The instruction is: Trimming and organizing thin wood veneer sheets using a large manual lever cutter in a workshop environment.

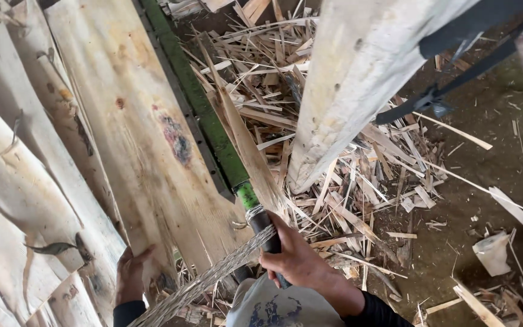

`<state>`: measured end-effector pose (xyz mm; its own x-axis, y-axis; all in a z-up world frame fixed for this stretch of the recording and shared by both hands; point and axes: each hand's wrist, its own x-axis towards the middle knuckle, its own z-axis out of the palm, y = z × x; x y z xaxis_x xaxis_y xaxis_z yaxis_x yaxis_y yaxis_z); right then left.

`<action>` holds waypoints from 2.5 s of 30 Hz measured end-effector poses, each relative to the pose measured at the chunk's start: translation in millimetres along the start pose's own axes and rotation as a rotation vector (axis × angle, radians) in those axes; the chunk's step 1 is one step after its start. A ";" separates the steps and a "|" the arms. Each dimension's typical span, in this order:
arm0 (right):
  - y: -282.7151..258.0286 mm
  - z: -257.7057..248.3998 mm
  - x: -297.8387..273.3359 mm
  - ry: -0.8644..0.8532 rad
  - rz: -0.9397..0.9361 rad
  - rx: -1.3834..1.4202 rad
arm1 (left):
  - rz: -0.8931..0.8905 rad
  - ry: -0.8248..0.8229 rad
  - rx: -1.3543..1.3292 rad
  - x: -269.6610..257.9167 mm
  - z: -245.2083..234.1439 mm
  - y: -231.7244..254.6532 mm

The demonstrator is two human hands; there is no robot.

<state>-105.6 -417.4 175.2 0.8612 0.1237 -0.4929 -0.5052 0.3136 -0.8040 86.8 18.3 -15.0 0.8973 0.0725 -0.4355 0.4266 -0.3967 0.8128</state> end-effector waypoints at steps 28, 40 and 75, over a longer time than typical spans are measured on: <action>-28.1 6.0 -12.7 -0.023 0.043 -0.074 | -0.172 0.143 0.063 -15.0 8.0 -3.3; -20.6 5.3 -8.7 -0.016 0.048 -0.098 | -0.110 0.115 0.090 4.9 -11.1 -4.2; -25.7 8.3 -10.4 0.041 0.099 -0.160 | -0.103 0.075 -0.033 10.8 -0.5 1.8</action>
<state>-101.1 -419.0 203.8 0.8057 0.1065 -0.5826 -0.5923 0.1473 -0.7922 97.3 18.8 -18.1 0.8538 0.1798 -0.4886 0.5196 -0.3535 0.7779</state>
